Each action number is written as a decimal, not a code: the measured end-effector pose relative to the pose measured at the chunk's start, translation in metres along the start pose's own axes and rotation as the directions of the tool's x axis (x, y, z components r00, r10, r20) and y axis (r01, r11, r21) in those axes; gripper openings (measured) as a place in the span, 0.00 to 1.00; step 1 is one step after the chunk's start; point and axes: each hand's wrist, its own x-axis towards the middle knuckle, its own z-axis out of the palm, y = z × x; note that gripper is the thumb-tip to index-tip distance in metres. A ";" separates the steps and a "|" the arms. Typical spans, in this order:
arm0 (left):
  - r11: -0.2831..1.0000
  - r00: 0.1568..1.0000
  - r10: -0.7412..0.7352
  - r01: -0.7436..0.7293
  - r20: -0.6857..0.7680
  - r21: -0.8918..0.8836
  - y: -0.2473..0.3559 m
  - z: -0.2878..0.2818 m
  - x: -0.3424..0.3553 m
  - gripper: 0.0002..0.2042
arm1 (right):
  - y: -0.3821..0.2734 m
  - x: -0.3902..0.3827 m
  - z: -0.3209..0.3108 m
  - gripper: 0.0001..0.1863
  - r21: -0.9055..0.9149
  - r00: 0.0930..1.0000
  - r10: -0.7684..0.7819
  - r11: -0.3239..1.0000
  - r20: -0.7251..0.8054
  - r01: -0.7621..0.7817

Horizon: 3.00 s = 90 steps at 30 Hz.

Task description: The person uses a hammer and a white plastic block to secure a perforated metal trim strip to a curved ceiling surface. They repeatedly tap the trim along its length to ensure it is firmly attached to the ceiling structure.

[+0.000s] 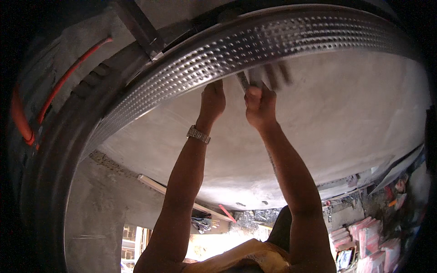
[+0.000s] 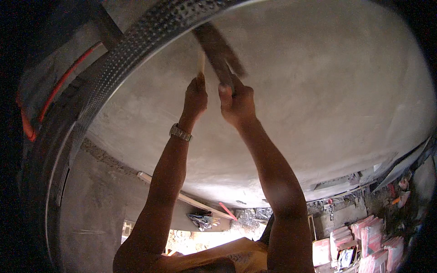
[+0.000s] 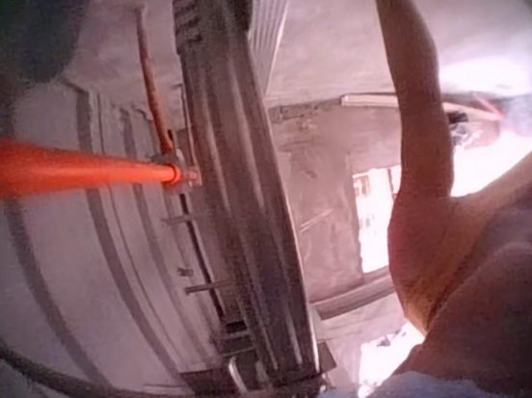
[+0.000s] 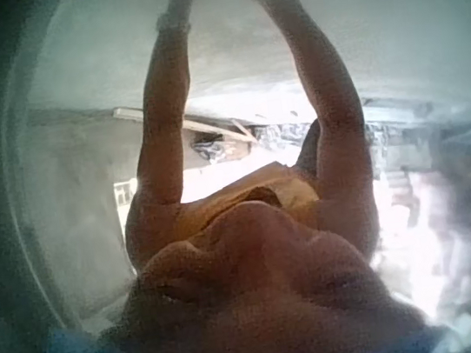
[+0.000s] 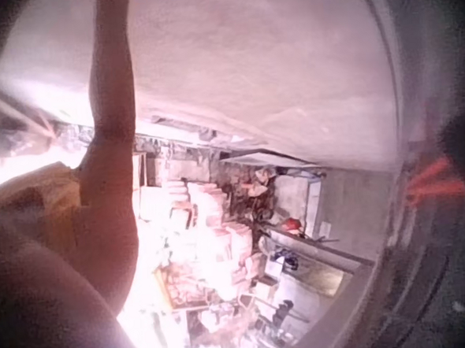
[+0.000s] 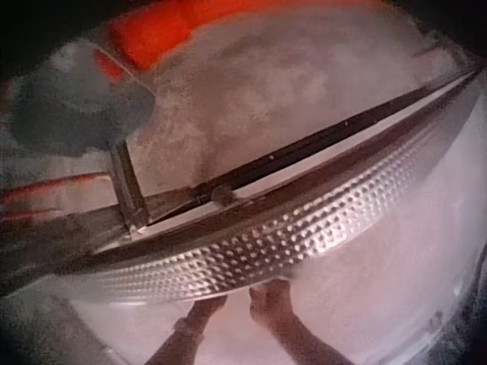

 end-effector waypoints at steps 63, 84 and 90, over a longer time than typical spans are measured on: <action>0.905 0.903 0.414 -0.395 -0.113 0.158 -0.032 0.001 0.006 0.22 | 0.041 -0.009 0.042 0.08 0.279 0.950 0.031 0.959 -0.312 0.060; 0.547 0.877 -0.312 0.481 0.366 -0.685 0.004 -0.031 -0.023 0.25 | 0.075 -0.203 -0.047 0.22 -0.068 0.839 0.543 0.836 -0.040 -0.544; 0.587 0.922 -0.219 0.385 0.318 -0.712 0.009 -0.006 -0.007 0.23 | 0.062 -0.199 -0.065 0.21 -0.165 0.877 0.480 0.867 0.026 -0.470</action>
